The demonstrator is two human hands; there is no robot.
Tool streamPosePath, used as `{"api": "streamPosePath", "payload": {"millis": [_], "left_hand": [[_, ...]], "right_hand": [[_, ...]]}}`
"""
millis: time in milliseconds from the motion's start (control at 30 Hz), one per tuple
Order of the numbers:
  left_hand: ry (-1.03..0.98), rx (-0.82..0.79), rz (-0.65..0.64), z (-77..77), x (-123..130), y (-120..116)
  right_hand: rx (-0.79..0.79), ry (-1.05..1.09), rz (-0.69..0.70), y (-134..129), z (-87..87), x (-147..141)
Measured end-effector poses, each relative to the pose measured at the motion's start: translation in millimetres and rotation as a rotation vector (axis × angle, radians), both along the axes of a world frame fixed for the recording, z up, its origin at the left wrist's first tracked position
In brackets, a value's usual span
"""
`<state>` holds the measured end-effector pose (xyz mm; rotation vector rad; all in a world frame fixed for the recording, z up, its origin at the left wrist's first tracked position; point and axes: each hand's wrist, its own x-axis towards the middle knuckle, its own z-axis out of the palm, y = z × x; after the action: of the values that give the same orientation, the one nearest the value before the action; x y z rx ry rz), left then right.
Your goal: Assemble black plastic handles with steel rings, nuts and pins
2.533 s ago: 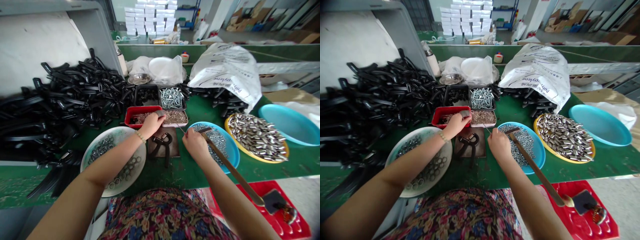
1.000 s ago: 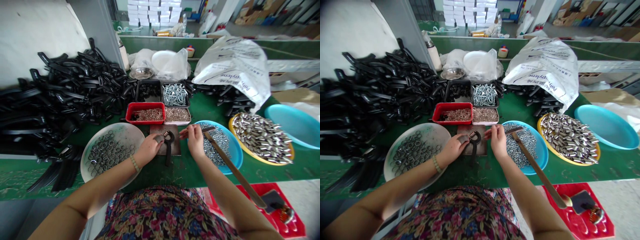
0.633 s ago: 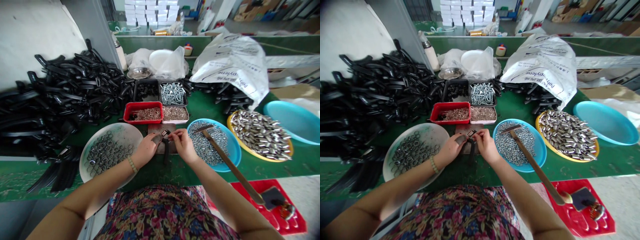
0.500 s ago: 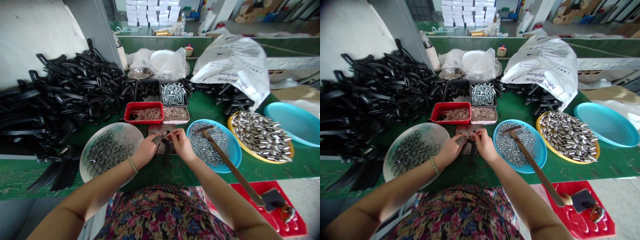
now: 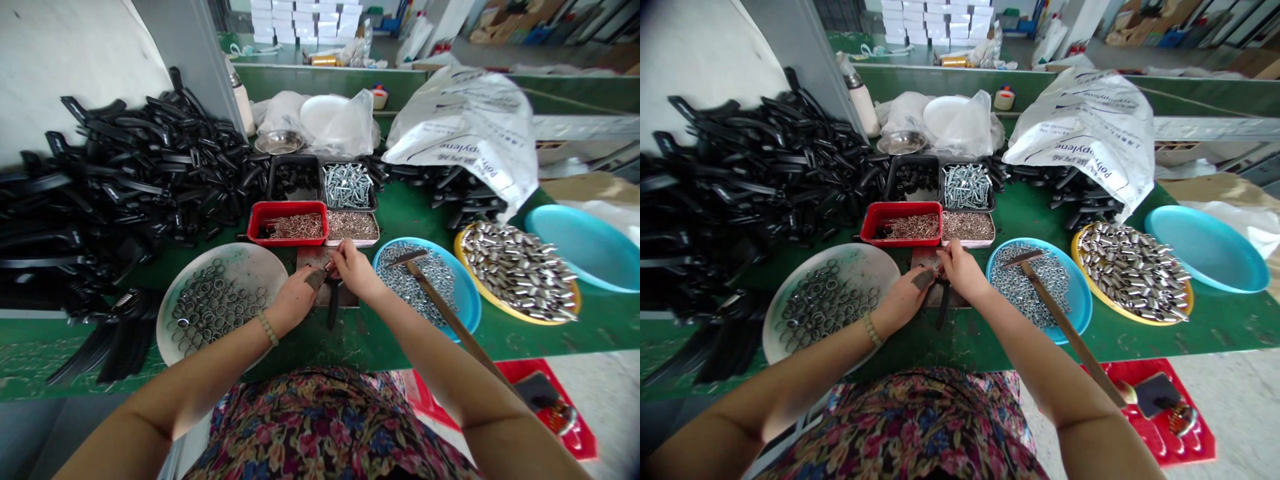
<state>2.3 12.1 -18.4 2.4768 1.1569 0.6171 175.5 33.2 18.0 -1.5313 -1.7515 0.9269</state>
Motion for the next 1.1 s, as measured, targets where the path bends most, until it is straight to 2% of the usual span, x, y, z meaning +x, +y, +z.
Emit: {"api": "streamPosePath", "payload": {"millis": [167, 267, 333, 367, 467, 533, 600, 700, 800, 900, 1000, 1100], "left_hand": [[-0.003, 0.006, 0.010, -2.6, 2, 1], [0.002, 0.028, 0.020, -4.2, 2, 0], [-0.001, 0.030, 0.015, -3.0, 2, -1], [-0.006, 0.023, 0.011, -1.6, 1, -1], [-0.032, -0.011, 0.028, 4.3, 2, -1], [-0.047, -0.012, 0.062, 7.6, 5, 3], [-0.037, 0.020, 0.103, 9.4, 9, 7], [0.046, 0.066, 0.080, 9.6, 15, 12], [0.112, 0.096, -0.049, 8.0, 13, 9], [0.127, 0.134, -0.166, 5.0, 6, 4], [0.129, 0.148, -0.212, 1.2, 1, 1], [0.124, 0.147, -0.210, -2.2, 1, 2]], "right_hand": [[-0.012, -0.362, 0.176, 38, 6.6, -20], [-0.017, -0.467, 0.293, 42, 6.5, -23], [-0.008, -0.473, 0.301, 35, 8.4, -14], [0.013, -0.480, 0.260, 28, 9.8, -6], [0.161, -0.524, -0.002, 3, 11.3, 24], [0.310, -0.578, -0.073, -13, 6.0, 43], [0.422, -0.659, 0.002, -24, -4.5, 57], [0.429, -0.756, 0.115, -31, -22.2, 67], [0.388, -0.744, 0.107, -33, -33.0, 69], [0.389, -0.695, 0.073, -35, -35.2, 67], [0.424, -0.592, 0.064, -41, -33.6, 58], [0.452, -0.489, 0.147, -48, -33.4, 47]]}}
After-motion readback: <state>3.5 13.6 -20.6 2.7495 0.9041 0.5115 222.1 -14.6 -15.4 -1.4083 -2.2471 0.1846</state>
